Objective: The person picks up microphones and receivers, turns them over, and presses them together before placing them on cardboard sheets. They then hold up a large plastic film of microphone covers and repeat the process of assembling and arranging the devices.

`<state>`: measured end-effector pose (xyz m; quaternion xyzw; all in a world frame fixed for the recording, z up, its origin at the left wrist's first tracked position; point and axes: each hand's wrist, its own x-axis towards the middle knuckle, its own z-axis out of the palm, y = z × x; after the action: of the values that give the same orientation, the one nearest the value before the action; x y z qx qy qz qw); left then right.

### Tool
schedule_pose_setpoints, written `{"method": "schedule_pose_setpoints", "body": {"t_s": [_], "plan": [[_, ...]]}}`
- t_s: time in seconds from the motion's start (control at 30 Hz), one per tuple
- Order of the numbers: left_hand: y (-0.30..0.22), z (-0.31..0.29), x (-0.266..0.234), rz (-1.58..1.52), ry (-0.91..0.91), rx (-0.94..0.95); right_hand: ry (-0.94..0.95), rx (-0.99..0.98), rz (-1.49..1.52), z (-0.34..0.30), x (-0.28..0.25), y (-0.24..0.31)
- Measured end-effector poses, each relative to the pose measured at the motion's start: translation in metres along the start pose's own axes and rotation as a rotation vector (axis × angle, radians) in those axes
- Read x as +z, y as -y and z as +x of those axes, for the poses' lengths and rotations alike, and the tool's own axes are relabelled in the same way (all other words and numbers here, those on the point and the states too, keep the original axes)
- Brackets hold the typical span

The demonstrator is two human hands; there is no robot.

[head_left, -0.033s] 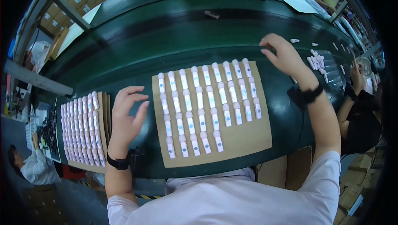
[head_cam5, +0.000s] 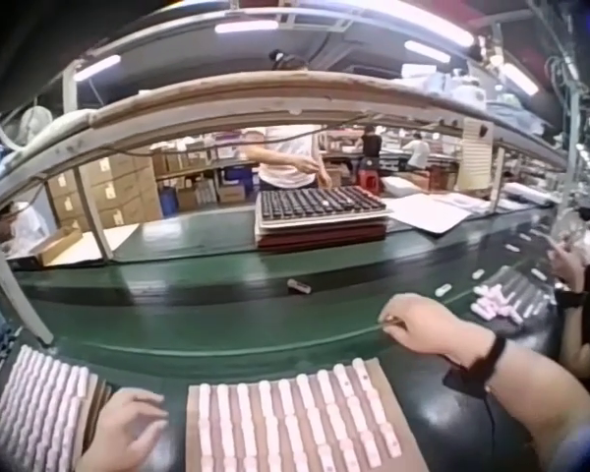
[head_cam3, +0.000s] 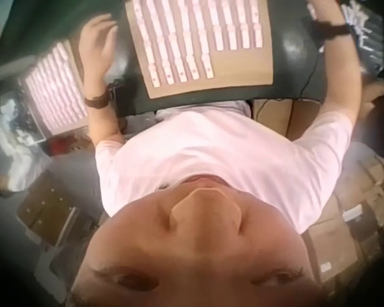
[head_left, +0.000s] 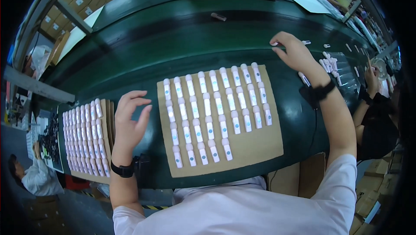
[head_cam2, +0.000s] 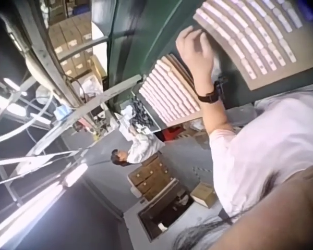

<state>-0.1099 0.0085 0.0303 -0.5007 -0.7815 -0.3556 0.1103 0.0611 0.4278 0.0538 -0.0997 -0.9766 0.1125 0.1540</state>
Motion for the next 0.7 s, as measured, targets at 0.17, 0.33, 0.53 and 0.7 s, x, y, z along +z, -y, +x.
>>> {"method": "schedule_pose_setpoints", "body": {"t_s": [0.17,0.33,0.53,0.7], "plan": [[0.050,0.038,0.007,-0.090,-0.063,-0.096,0.129,0.142,-0.208,0.038,0.023,-0.088],[0.102,0.098,0.018,-0.076,0.008,-0.106,0.285,0.276,-0.113,0.054,0.046,-0.109],[0.131,0.172,0.052,0.098,0.154,0.032,0.264,0.255,-0.057,0.056,0.056,-0.098],[0.138,0.219,0.100,0.154,0.273,0.117,0.235,0.220,0.028,0.053,0.051,-0.087]]}}
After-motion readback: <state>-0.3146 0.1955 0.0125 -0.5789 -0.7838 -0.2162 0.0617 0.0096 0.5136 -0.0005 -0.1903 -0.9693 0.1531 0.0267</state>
